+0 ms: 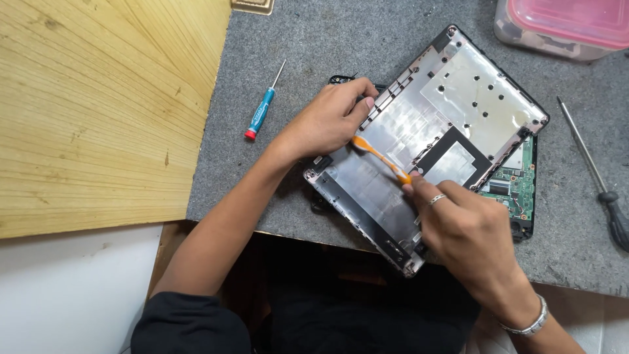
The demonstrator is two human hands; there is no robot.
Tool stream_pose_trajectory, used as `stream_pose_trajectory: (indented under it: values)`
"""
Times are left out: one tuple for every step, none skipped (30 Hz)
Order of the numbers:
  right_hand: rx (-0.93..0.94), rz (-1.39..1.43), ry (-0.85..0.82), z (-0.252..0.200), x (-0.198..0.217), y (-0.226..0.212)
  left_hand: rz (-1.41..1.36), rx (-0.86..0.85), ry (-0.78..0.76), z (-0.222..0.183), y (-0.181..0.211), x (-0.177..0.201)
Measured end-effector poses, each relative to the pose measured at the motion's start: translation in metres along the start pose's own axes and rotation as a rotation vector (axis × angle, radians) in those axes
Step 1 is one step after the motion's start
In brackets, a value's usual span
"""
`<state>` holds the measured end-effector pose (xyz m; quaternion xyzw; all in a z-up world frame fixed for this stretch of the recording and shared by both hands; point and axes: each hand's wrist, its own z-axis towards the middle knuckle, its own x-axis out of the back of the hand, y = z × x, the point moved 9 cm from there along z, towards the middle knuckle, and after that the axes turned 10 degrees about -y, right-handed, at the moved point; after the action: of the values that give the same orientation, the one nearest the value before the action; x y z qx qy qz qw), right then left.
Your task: Disassembling a laptop and cleaning the interior of the back panel using a toothbrush
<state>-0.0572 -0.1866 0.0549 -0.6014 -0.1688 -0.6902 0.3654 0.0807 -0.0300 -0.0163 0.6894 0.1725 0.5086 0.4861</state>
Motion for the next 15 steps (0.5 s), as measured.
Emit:
stream_pose_trajectory:
  values:
    - [0.008, -0.005, -0.005, 0.000, 0.002, -0.002, 0.003, -0.012, 0.010, 0.001, -0.001, 0.000]
    - [0.010, -0.008, -0.013, -0.002, 0.005, -0.005, 0.003, -0.023, 0.014, 0.002, -0.002, -0.001]
    - [0.009, -0.005, -0.023, -0.010, 0.002, -0.012, -0.006, -0.016, 0.012, 0.000, -0.004, -0.004]
    - [0.090, 0.016, -0.046, -0.015, -0.003, -0.027, -0.003, -0.044, 0.025, 0.000, -0.002, -0.003]
    - [0.171, 0.038, -0.068, -0.022, -0.008, -0.041, 0.000, -0.072, 0.038, -0.001, -0.001, -0.001]
    - [0.166, 0.041, -0.068, -0.023, -0.003, -0.031, 0.000, -0.070, 0.033, -0.001, 0.001, -0.001]
    - [0.098, -0.027, -0.058, -0.024, 0.002, -0.017, 0.012, -0.067, 0.034, -0.001, 0.003, -0.001]
    - [0.029, -0.094, -0.055, -0.026, 0.007, -0.003, 0.018, -0.062, 0.035, -0.002, 0.004, -0.002]
    - [0.025, -0.090, -0.061, -0.031, 0.005, -0.001, 0.013, -0.057, 0.030, -0.004, 0.002, -0.003]
    - [-0.022, -0.113, -0.039, -0.034, 0.007, 0.007, 0.031, -0.052, 0.041, -0.002, 0.002, -0.002]
    - [-0.068, -0.136, -0.018, -0.039, 0.010, 0.015, 0.049, -0.046, 0.051, 0.000, 0.002, -0.002]
    - [-0.071, -0.138, -0.019, -0.040, 0.010, 0.004, 0.047, -0.048, 0.049, 0.000, 0.000, -0.003]
    - [0.020, -0.082, -0.049, -0.040, 0.007, -0.014, 0.053, -0.068, 0.067, 0.000, 0.001, -0.002]
    - [0.103, -0.022, -0.074, -0.042, 0.003, -0.033, 0.061, -0.090, 0.077, 0.000, 0.002, -0.002]
    - [0.093, -0.021, -0.072, -0.046, 0.004, -0.024, 0.061, -0.093, 0.067, 0.000, 0.002, -0.003]
